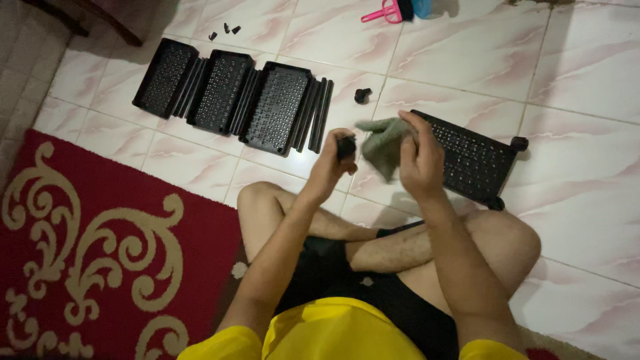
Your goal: The person sits on the floor and wipes black plastic trays and rods with a cloth. They handle the items one by one, cleaning the surfaces and edges, then place them back on the floor.
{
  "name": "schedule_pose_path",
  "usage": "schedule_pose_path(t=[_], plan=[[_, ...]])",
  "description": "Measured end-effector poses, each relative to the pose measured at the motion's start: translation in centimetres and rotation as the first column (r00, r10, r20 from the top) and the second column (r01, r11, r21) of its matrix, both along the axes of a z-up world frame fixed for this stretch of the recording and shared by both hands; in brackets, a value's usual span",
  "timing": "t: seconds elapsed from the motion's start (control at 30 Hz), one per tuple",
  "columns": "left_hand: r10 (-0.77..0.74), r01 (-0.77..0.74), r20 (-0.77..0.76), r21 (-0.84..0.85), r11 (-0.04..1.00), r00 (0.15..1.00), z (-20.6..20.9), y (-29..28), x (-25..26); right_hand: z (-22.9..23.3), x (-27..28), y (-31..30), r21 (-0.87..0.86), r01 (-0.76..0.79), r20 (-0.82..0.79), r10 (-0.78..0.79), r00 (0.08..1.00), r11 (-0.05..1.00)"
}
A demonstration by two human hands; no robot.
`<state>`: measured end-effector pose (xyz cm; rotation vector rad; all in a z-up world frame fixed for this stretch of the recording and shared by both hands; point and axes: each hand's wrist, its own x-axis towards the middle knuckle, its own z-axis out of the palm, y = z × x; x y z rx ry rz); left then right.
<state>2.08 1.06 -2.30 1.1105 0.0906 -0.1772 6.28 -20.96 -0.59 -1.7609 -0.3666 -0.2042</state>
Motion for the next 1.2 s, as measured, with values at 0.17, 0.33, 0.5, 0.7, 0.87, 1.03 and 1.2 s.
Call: schedule_pose_path(t=[0.17, 0.33, 0.5, 0.7, 0.87, 1.03, 1.2], plan=[[0.126, -0.124, -0.253, 0.021, 0.992, 0.959, 0.6, -2.6, 0.3, -0.5, -0.4, 3.4, -0.221, -0.095, 0.46, 0.189, 0.868, 0.971], [0.076, -0.086, -0.047, -0.273, 0.958, 0.996, 0.3, -1.0, 0.3, -0.9, 3.7, 1.7, -0.094, 0.122, -0.053, -0.128, 0.99, 0.988], [0.063, -0.064, 0.027, 0.021, 0.998, 0.998, -2.2, -1.0, 0.5, -1.7, 0.8, 1.9, 0.137, 0.041, 0.376, -0.091, 0.922, 0.99], [-0.049, 0.05, 0.012, -0.252, 0.967, 0.999, -2.7, -3.2, -1.5, -3.7, 3.4, 1.9, -0.329, 0.097, 0.386, 0.04, 0.922, 0.939], [0.034, -0.047, -0.089, -0.156, 0.987, 0.995, 0.6, -3.0, -1.2, -2.9, 3.9, -0.9, 0.311, 0.234, -0.017, -0.24, 0.971, 0.921], [0.026, -0.13, 0.336, 0.292, 0.948, 0.941, 2.1, -3.7, -0.9, -0.8, -1.1, 0.8, -0.063, -0.024, 0.53, 0.053, 0.847, 0.998], [-0.034, 0.03, 0.012, 0.233, 0.972, 0.999, 1.9, -3.8, -1.7, -0.1, 2.3, 0.9, -0.341, 0.188, 0.342, -0.065, 0.938, 0.921]])
